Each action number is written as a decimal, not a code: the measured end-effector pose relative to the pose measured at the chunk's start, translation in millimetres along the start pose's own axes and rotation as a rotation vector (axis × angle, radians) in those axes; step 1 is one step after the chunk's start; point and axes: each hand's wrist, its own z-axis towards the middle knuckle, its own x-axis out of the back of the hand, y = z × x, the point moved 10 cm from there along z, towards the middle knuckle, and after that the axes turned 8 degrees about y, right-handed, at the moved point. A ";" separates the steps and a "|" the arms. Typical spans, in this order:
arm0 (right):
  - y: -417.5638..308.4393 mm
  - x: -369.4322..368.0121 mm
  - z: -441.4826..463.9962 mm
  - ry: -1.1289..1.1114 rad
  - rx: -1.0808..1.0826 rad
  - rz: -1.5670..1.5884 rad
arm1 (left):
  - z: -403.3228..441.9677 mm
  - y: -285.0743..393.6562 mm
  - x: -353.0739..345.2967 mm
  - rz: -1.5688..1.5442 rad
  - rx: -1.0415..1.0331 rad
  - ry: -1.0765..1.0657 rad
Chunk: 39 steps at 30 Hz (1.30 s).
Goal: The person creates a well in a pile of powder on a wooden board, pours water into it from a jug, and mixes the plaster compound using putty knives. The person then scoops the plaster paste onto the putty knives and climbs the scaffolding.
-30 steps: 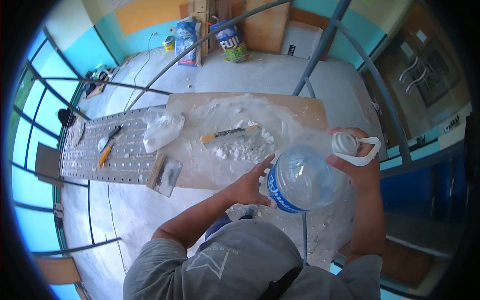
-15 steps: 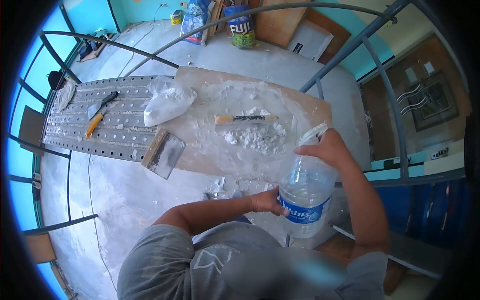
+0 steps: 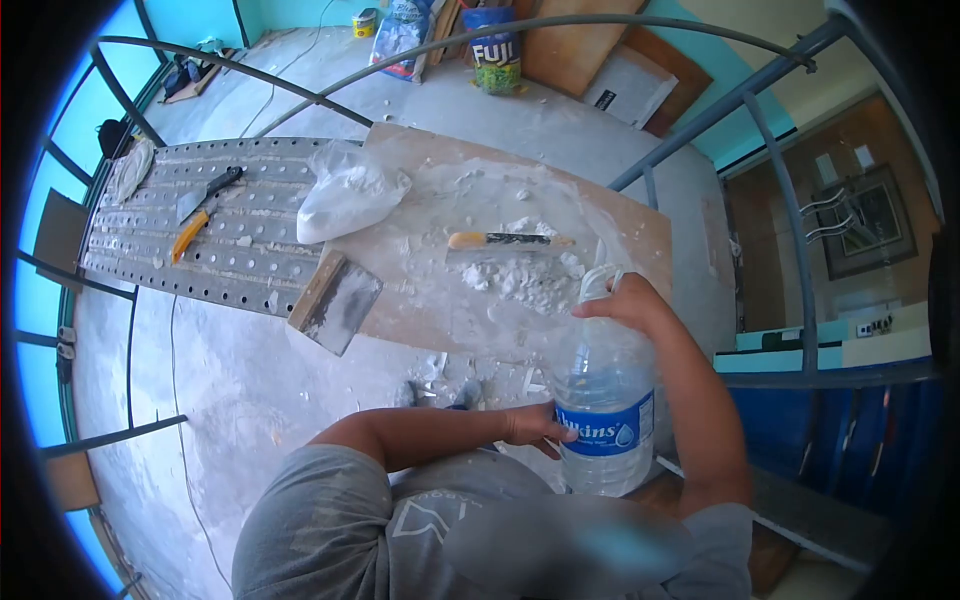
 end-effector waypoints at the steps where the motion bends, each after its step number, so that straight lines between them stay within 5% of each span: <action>1: -0.2 -3.5 1.9 -0.026 -0.007 0.012 | 0.0 -1.0 -0.5 -0.001 0.004 -0.011; 39: 10.8 -49.5 38.4 -0.213 -0.110 0.123 | -0.8 -9.4 -1.8 -0.089 0.063 -0.061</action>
